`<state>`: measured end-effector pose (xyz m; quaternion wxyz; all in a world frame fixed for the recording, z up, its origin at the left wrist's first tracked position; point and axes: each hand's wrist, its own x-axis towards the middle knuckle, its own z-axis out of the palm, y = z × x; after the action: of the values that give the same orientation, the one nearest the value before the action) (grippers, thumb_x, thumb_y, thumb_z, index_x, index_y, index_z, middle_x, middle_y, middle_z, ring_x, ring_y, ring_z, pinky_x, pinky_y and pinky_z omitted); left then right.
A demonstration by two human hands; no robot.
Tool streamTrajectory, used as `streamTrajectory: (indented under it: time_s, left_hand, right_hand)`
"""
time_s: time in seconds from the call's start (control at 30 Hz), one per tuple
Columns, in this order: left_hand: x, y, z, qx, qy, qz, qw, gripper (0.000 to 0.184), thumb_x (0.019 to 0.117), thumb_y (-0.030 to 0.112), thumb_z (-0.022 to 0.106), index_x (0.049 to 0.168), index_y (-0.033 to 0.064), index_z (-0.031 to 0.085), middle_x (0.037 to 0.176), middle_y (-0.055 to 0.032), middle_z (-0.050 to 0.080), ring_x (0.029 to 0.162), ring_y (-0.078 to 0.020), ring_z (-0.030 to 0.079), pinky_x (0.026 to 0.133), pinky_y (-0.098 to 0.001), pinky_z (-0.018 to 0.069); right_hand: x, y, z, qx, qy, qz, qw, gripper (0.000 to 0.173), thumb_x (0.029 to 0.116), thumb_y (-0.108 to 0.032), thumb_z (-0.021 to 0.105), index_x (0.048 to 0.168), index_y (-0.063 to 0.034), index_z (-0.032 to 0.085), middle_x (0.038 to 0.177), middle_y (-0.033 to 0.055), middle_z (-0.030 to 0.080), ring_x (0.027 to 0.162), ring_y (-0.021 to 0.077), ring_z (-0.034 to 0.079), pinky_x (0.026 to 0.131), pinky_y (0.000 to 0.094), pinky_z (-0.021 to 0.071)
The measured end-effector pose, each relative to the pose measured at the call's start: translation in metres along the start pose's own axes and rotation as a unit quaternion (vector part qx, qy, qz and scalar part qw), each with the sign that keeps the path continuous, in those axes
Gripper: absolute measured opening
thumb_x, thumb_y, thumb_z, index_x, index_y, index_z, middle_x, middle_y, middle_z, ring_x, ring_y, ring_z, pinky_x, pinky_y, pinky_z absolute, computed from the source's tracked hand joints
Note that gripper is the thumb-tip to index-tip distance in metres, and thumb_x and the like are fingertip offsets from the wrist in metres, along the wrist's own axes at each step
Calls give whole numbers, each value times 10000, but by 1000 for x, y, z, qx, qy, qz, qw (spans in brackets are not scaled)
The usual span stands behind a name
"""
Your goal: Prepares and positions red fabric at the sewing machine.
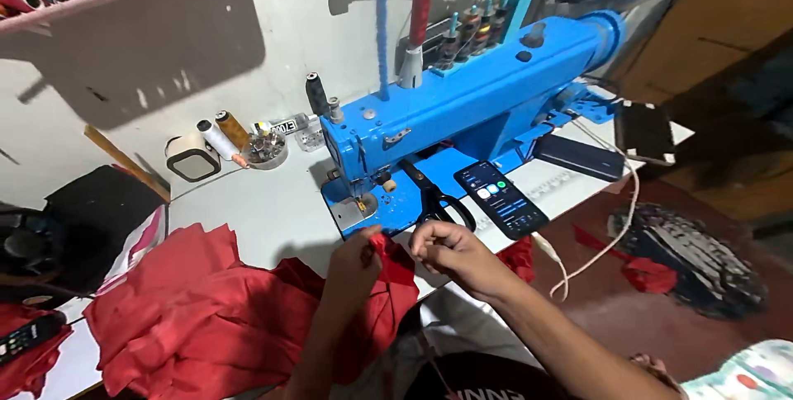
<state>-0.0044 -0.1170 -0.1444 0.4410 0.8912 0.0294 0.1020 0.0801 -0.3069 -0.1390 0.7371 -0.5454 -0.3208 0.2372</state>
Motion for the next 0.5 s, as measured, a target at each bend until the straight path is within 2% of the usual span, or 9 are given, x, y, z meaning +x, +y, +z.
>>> streamTrajectory:
  time_s: [0.07,0.13,0.2,0.3,0.37,0.43,0.5]
  left_hand:
    - [-2,0,-1,-71,-37,-50,996,454,886,26,654,1335,-29,609,1086,-143,696,857,-137,688,781,-292,584]
    - [-4,7,-1,-127,-36,-62,989,507,884,34,679,1370,-36,553,1070,-108,666,855,-103,689,773,-257,597]
    - [-5,11,-2,-160,-5,-57,985,561,869,16,696,1389,-43,494,1050,-97,678,845,-103,707,754,-261,612]
    - [-7,12,-6,-188,25,-63,980,590,860,-1,718,1382,-42,447,1038,-91,701,825,-114,730,733,-279,630]
    - [-8,12,-6,-196,26,-62,978,576,859,-3,724,1364,-43,450,1042,-89,693,818,-117,728,723,-279,633]
    - [-8,12,-4,-201,25,-48,978,541,854,-7,732,1325,-44,467,1059,-97,681,832,-115,727,721,-276,635]
    - [-7,13,-3,-210,26,-33,977,500,846,-18,733,1280,-50,485,1080,-109,657,856,-121,722,733,-279,638]
  right_hand:
    - [6,-4,-1,-109,26,-76,991,113,984,-99,594,999,-76,704,898,-92,646,762,-70,561,679,115,481]
    - [9,-3,-3,-188,50,-86,977,162,999,-125,595,1028,-30,722,966,-30,668,833,-47,596,741,124,515]
    - [8,0,-4,-246,62,-81,964,191,1007,-148,583,1045,-31,729,965,-8,670,819,-47,593,716,111,503]
    - [2,3,-4,-322,48,-118,938,204,1005,-162,585,1046,-31,735,925,23,679,772,-33,573,679,108,471]
    - [-3,6,-2,-372,24,-147,916,198,1001,-158,593,1057,-37,738,927,57,700,778,22,609,703,143,503]
    - [-6,7,1,-414,2,-164,896,192,996,-156,602,1078,-45,736,945,81,715,821,105,654,755,223,547]
    - [-7,9,3,-432,0,-168,886,187,993,-159,607,1078,-50,732,939,81,718,836,135,671,771,252,561]
